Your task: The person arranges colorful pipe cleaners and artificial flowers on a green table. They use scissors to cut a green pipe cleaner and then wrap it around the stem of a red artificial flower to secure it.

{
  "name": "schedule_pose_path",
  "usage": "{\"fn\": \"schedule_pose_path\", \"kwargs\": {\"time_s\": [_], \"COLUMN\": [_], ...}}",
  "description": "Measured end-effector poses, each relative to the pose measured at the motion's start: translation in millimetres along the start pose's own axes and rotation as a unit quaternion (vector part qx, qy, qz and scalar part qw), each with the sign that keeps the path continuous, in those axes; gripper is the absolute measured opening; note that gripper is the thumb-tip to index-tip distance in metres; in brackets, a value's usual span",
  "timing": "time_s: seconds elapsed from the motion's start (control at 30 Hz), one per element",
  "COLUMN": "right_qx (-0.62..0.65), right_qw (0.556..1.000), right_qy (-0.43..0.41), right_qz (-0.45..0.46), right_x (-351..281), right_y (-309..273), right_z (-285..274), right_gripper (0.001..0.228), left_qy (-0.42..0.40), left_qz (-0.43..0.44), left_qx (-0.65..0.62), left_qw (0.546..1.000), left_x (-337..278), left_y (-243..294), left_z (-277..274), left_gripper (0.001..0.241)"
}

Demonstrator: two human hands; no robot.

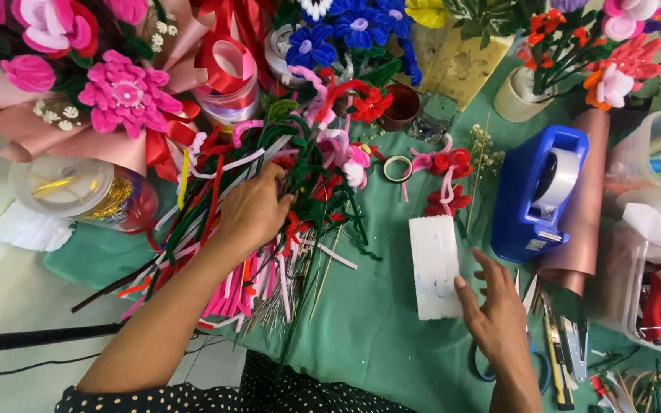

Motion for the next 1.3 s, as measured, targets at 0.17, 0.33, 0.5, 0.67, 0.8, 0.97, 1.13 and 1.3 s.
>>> {"fn": "schedule_pose_path", "kwargs": {"time_s": [0.17, 0.33, 0.5, 0.67, 0.8, 0.97, 1.13, 1.3], "right_qx": [0.059, 0.129, 0.181, 0.107, 0.235, 0.365, 0.37, 0.353], "right_qw": [0.995, 0.96, 0.935, 0.963, 0.948, 0.909, 0.894, 0.886], "right_qy": [-0.051, -0.15, -0.267, -0.243, -0.209, -0.178, -0.176, -0.151], "right_qz": [-0.061, -0.197, -0.146, -0.053, -0.04, -0.099, -0.179, -0.26], "right_x": [1, 24, 69, 108, 104, 101, 92, 84], "right_y": [-66, -137, -171, -157, -173, -194, -242, -281], "right_z": [14, 70, 143, 182, 164, 140, 109, 71], "right_gripper": [0.054, 0.043, 0.049, 0.057, 0.049, 0.044, 0.042, 0.039], "left_qy": [0.013, 0.032, 0.08, 0.102, 0.15, 0.285, 0.18, 0.094], "left_qz": [0.008, 0.014, 0.035, 0.024, 0.015, 0.108, 0.109, 0.115], "left_qx": [-0.026, -0.121, -0.164, -0.144, -0.046, -0.071, -0.063, -0.042], "left_qw": [1.0, 0.992, 0.983, 0.984, 0.988, 0.95, 0.976, 0.988], "left_x": [8, 9, 10, 12, 11, -26, -21, -6], "left_y": [-11, -21, -28, -32, -31, -1, 18, 15], "left_z": [7, -2, -19, -40, -48, -62, -29, 2], "left_gripper": [0.028, 0.034, 0.031, 0.038, 0.043, 0.052, 0.065, 0.029]}}
Point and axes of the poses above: each hand's wrist, its own x-axis towards the middle knuckle, its own z-axis out of the palm, y = z × x, the point moved 9 cm from there along x, towards the middle knuckle, and after that the axes turned 15 degrees about x, right-handed, at the moved point
